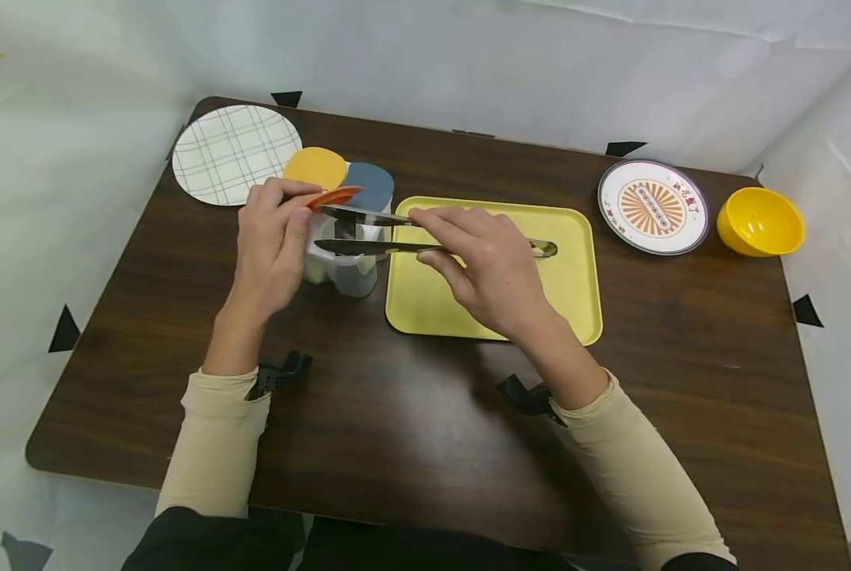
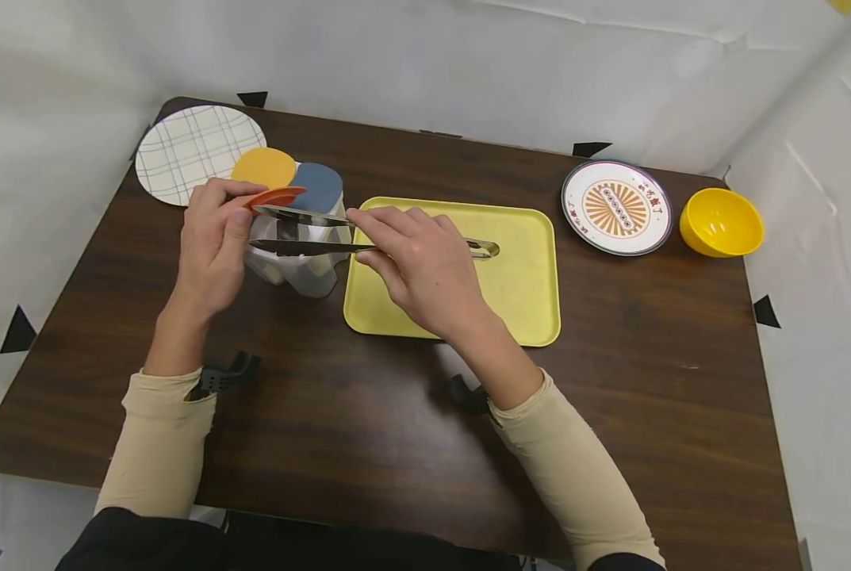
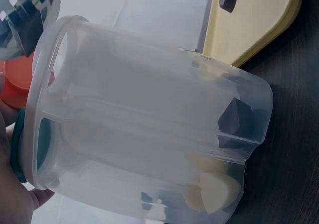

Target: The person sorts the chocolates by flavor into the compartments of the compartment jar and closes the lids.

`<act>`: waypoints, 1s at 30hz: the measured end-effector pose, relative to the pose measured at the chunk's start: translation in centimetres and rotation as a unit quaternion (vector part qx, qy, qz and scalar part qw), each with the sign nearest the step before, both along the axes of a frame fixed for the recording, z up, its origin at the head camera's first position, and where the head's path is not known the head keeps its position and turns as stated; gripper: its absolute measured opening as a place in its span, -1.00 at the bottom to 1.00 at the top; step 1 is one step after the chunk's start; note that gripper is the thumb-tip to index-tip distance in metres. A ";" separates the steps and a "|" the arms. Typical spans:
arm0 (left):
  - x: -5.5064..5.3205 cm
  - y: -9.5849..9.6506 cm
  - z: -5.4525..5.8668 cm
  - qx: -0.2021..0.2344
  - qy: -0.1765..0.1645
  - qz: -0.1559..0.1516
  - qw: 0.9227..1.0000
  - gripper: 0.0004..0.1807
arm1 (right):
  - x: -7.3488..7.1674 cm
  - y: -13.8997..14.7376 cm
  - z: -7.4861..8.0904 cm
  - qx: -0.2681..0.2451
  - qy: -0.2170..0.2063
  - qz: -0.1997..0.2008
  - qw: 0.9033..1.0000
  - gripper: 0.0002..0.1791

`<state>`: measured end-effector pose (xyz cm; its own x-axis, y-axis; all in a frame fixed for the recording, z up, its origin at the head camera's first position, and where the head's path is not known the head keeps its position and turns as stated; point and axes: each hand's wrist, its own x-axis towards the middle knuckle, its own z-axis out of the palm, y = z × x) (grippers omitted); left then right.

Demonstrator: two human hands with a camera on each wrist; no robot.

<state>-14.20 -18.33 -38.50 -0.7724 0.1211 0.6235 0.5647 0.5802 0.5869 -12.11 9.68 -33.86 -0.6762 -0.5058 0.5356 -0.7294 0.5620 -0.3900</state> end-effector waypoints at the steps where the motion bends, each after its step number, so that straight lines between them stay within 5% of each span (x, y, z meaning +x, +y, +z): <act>1: 0.0 0.1 0.0 0.000 -0.002 -0.002 1.000 -0.53 | 0.0 -0.1 -0.2 0.004 0.001 -0.001 1.000 -0.52; 23: -0.1 0.1 -0.1 0.003 -0.005 0.001 1.000 -0.55 | -0.4 -0.5 -0.8 0.051 -0.031 -0.003 0.998 -0.43; 30: -0.1 0.0 -0.1 0.001 0.006 0.001 1.000 -0.49 | -0.8 2.6 -0.6 0.000 -0.055 0.002 0.998 -0.41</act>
<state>-14.29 -18.31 -38.55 -0.7648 0.1193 0.6332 0.5712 0.5801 0.5807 -12.95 12.31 -34.51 -0.7289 -0.5085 0.4585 -0.6844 0.5594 -0.4676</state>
